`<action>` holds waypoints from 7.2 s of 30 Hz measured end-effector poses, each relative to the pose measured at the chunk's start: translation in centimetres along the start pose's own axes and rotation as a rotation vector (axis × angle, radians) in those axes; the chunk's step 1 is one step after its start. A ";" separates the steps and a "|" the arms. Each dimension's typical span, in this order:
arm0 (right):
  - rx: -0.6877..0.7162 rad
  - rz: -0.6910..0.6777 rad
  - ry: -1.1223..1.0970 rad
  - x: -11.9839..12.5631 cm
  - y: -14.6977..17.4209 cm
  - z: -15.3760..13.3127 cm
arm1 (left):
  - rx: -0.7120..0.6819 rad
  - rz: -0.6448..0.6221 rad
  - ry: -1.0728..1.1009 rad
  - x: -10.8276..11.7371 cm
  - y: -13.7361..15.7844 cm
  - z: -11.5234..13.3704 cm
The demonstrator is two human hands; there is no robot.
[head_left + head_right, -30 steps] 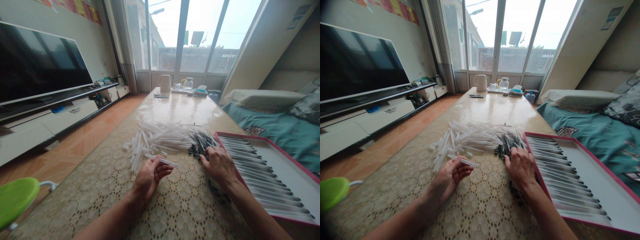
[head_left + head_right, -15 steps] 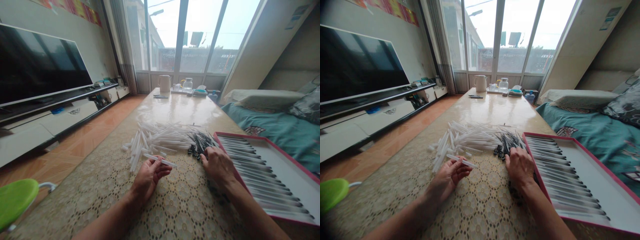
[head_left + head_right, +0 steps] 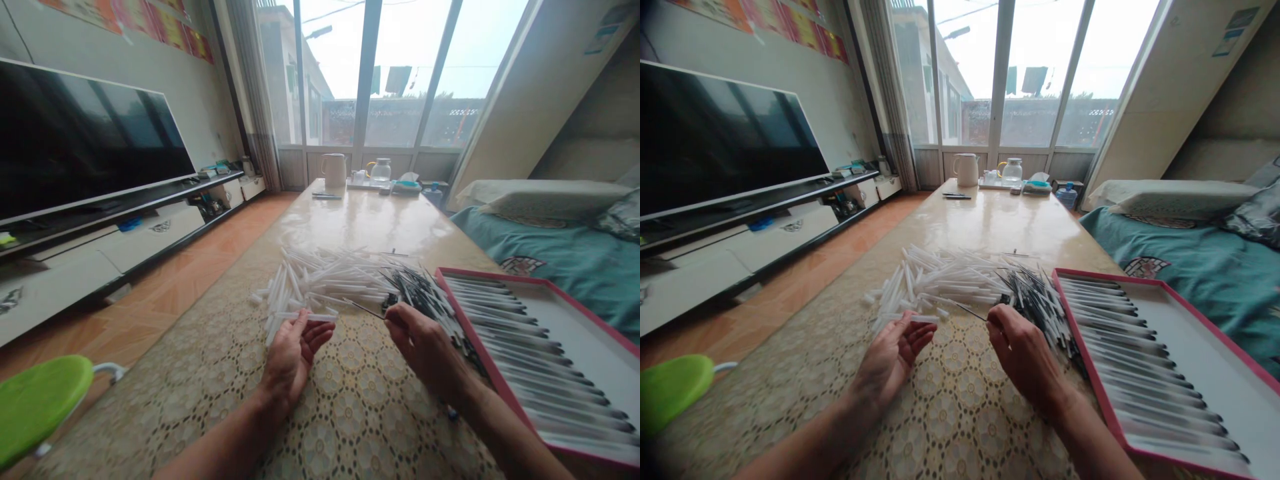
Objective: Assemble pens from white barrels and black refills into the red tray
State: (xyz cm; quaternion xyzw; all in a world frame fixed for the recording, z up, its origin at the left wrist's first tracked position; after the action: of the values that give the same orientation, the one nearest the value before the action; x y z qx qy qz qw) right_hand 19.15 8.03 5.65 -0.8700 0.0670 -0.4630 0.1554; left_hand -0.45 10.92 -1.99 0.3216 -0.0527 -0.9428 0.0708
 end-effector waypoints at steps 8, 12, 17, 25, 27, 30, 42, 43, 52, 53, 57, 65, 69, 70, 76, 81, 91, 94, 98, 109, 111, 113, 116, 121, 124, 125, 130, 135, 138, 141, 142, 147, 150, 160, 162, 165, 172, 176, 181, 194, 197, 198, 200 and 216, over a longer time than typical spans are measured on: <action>0.033 0.006 -0.076 0.2 0.9 -1.8 | -0.015 0.020 0.019 0.3 -0.4 0.1; 0.037 -0.011 -0.088 -0.2 0.9 -1.8 | 0.004 -0.031 0.005 -0.2 -0.1 -0.3; -0.009 -0.051 -0.176 -1.0 1.2 -1.6 | 0.080 -0.175 0.020 -1.5 0.7 -1.3; -0.172 -0.142 -0.505 -1.1 1.0 -0.3 | 0.263 -0.322 0.068 -2.8 2.0 -2.7; -0.259 0.047 -0.333 0.2 0.5 2.1 | 0.228 -0.210 0.138 -2.0 1.5 -2.1; -0.242 0.198 0.083 1.0 -0.1 4.0 | 0.196 -0.133 0.183 -1.4 1.0 -1.7; -0.154 0.110 0.209 -0.9 -0.7 2.8 | 0.184 -0.233 0.071 -2.0 1.3 -2.1; -0.165 0.088 0.096 -1.0 -0.5 2.5 | 0.179 -0.239 0.057 -2.0 1.3 -2.1; -0.206 -0.078 -0.426 -2.4 1.3 -0.9 | 0.147 -0.242 -0.034 -2.2 1.4 -2.1; -0.206 -0.073 -0.432 -2.3 1.3 -0.9 | 0.146 -0.239 -0.035 -2.2 1.4 -2.1; -0.207 -0.087 -0.480 -2.3 1.3 -0.9 | 0.147 -0.236 -0.038 -2.2 1.3 -2.1; -0.235 -0.128 -0.595 -3.1 1.2 -0.6 | 0.142 -0.260 -0.045 -2.3 1.4 -2.2; -0.233 -0.120 -0.610 -3.0 1.1 -0.6 | 0.141 -0.265 -0.039 -2.1 1.2 -2.3; -0.235 -0.113 -0.604 -2.9 1.1 -0.6 | 0.139 -0.265 -0.036 -2.1 1.2 -2.3; -0.245 -0.125 -0.603 -3.2 1.2 -0.4 | 0.140 -0.256 -0.044 -2.2 1.1 -2.2; -0.254 -0.137 -0.650 -3.5 1.4 -0.4 | 0.145 -0.265 -0.048 -2.2 1.3 -2.2; -0.336 -0.248 -0.607 -5.2 1.6 0.8 | 0.158 -0.314 -0.054 -2.5 1.3 -2.5; -0.318 -0.254 -0.535 -5.3 1.6 0.8 | 0.159 -0.315 -0.063 -2.6 1.5 -2.5; -0.265 -0.282 -0.511 -5.2 1.6 0.0 | 0.146 -0.279 -0.066 -2.3 1.3 -2.3; -0.260 -0.290 -0.434 -5.0 1.7 -0.1 | 0.140 -0.291 -0.064 -2.4 1.2 -2.3; -0.258 -0.293 -0.434 -4.9 1.6 -0.2 | 0.134 -0.289 -0.064 -2.4 1.2 -2.3; -0.230 -0.282 -0.418 -4.9 1.6 -0.3 | 0.141 -0.301 -0.071 -2.5 1.3 -2.3; -0.199 -0.266 -0.394 -4.9 1.6 -0.4 | 0.151 -0.317 -0.075 -2.6 1.4 -2.4; -0.253 -0.300 -0.432 -5.1 1.6 -0.1 | 0.137 -0.278 -0.073 -2.5 1.2 -2.1; -0.237 -0.295 -0.406 -5.2 1.6 -0.2 | 0.143 -0.278 -0.078 -2.5 1.3 -2.2; -0.226 -0.289 -0.392 -5.2 1.6 -0.2 | 0.147 -0.282 -0.081 -2.6 1.3 -2.2; -0.221 -0.288 -0.384 -5.0 1.5 -0.3 | 0.139 -0.286 -0.082 -2.4 1.3 -2.2; -0.213 -0.294 -0.371 -5.2 1.6 -0.3 | 0.143 -0.298 -0.089 -2.5 1.3 -2.3; -0.200 -0.280 -0.342 -5.2 1.5 -0.2 | 0.147 -0.303 -0.094 -2.6 1.4 -2.3; -0.219 -0.285 -0.357 -5.1 1.5 -0.2 | 0.138 -0.286 -0.090 -2.5 1.3 -2.2; -0.224 -0.292 -0.362 -5.1 1.5 -0.3 | 0.137 -0.284 -0.090 -2.5 1.3 -2.2; -0.189 -0.289 -0.356 -5.0 1.6 -0.5 | 0.138 -0.303 -0.098 -2.6 1.4 -2.2; -0.195 -0.293 -0.343 -5.2 1.6 -0.3 | 0.131 -0.305 -0.097 -2.6 1.3 -2.2; -0.185 -0.304 -0.378 -4.9 1.6 -0.7 | 0.123 -0.352 -0.109 -2.6 1.2 -2.4; -0.172 -0.258 -0.341 -4.3 1.6 -0.9 | 0.108 -0.383 -0.135 -2.9 1.4 -2.4; -0.114 -0.249 -0.295 -4.3 1.7 -1.8 | 0.061 -0.484 -0.239 -3.7 2.0 -2.5; -0.136 -0.153 -0.272 -3.7 1.3 -0.5 | -0.471 -0.319 -0.721 -2.1 0.8 2.8; -0.198 -0.132 -0.291 -3.4 1.1 0.4 | -0.732 -0.423 -1.106 -3.1 0.8 4.2; -0.201 -0.159 -0.273 -3.7 1.1 0.4 | -0.770 -0.642 -1.282 -3.9 1.0 1.5; -0.214 -0.125 -0.255 -3.2 1.1 0.5 | -0.849 -0.596 -1.526 -4.2 1.3 1.6; -0.213 -0.118 -0.265 -3.3 1.1 0.7 | -0.812 -0.642 -1.504 -4.1 1.2 1.3; -0.215 -0.116 -0.274 -3.3 1.1 0.8 | -0.800 -0.651 -1.491 -4.0 1.2 1.3; -0.218 -0.117 -0.299 -3.5 1.2 1.0 | -0.780 -0.658 -1.465 -4.0 1.2 1.3; -0.122 0.012 -0.024 -1.9 1.8 -0.7 | -0.041 -0.160 -0.238 -0.4 -1.1 0.4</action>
State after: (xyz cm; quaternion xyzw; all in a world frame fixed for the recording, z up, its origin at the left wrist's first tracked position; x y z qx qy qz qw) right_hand 17.55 6.69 3.93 -0.8828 0.0986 -0.4468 0.1059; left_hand -0.54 12.13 -1.59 0.2092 -0.0158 -0.9777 -0.0046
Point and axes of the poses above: each hand's wrist, its own y-axis away from the middle knuckle, its own x-axis out of the back of the hand, z = x × y, the point moved 9 cm from there along -y, towards the middle knuckle, and after that the axes turned 11 degrees about -x, right-handed, at the moved point
